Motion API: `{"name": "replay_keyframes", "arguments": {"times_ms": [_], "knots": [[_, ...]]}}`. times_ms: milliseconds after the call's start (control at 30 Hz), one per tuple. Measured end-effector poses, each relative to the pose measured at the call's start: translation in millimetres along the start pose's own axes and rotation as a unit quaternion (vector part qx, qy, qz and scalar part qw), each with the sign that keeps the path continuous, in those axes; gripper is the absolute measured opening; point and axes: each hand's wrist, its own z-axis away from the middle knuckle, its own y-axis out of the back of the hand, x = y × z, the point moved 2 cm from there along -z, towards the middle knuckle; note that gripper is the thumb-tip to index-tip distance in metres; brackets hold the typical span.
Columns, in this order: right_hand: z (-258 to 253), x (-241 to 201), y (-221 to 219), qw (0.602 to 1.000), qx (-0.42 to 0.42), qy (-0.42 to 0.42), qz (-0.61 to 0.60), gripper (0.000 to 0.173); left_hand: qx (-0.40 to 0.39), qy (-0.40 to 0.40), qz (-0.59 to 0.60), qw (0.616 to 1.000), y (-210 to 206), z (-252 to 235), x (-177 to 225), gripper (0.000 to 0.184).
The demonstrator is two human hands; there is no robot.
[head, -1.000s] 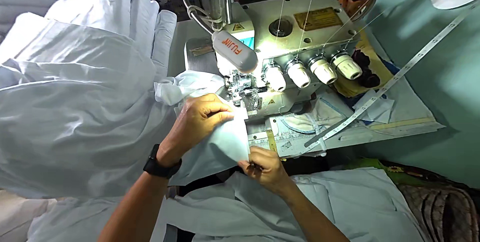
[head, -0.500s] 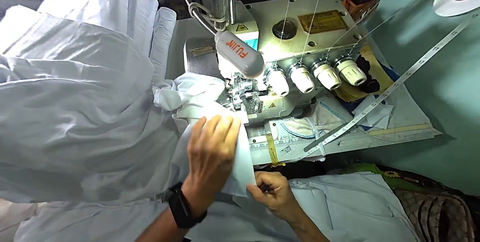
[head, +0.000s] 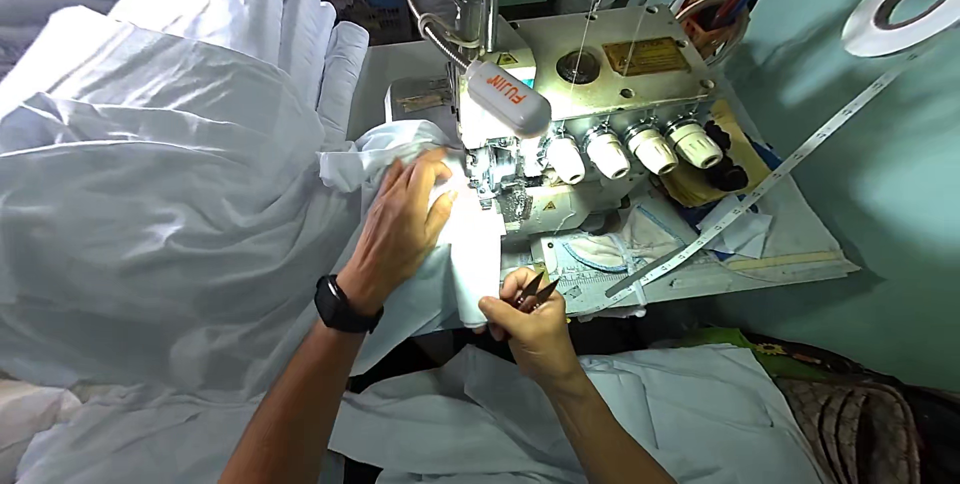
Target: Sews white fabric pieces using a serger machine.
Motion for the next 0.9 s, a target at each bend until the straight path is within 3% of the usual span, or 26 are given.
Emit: {"name": "replay_keyframes", "arguments": {"times_ms": [67, 133, 200, 333, 400, 467, 533, 633, 733, 900], "knots": [[-2.3, -16.3, -10.0, 0.999, -0.006, 0.012, -0.042, 0.022, 0.076, -0.058, 0.026, 0.995, -8.2, 25.9, 13.4, 0.045], [-3.3, -29.9, -17.3, 0.998, -0.003, 0.019, -0.052, 0.022, 0.099, -0.079, 0.002, 0.992, -31.0, 68.8, 21.8, 0.054], [-3.3, -34.8, -20.4, 0.999, -0.008, 0.023, -0.037, 0.023, 0.129, -0.057, -0.137, 0.981, -40.8, 112.9, 1.4, 0.041], [-1.6, -5.9, -18.0, 0.999, 0.014, 0.023, 0.041, 0.026, 0.173, 0.017, -0.31, 0.935, 49.7, 157.5, -40.4, 0.032], [-4.7, 18.7, -12.7, 0.997, 0.053, -0.039, 0.031, 0.023, 0.093, -0.031, -0.336, 0.937, 66.6, 159.3, -40.7, 0.02], [-5.7, 25.7, -8.9, 0.994, 0.072, -0.077, 0.009, 0.02, -0.044, -0.037, -0.253, 0.966, 53.0, 154.2, -47.9, 0.027], [1.6, 16.5, -1.7, 0.996, 0.025, -0.068, 0.046, 0.015, -0.092, 0.004, -0.181, 0.979, 33.1, 157.1, -47.0, 0.045], [22.5, 0.0, 37.0, 0.985, -0.019, -0.029, 0.167, 0.006, 0.008, 0.067, -0.07, 0.995, 4.0, 165.6, -9.6, 0.033], [36.1, -11.3, 77.8, 0.974, 0.061, -0.038, 0.216, 0.01, 0.054, 0.17, 0.093, 0.979, -46.2, 173.0, 18.5, 0.023], [58.2, 5.3, 89.4, 0.927, 0.052, -0.139, 0.345, 0.014, 0.108, 0.198, 0.148, 0.963, -91.2, 166.7, 45.2, 0.016]]}}
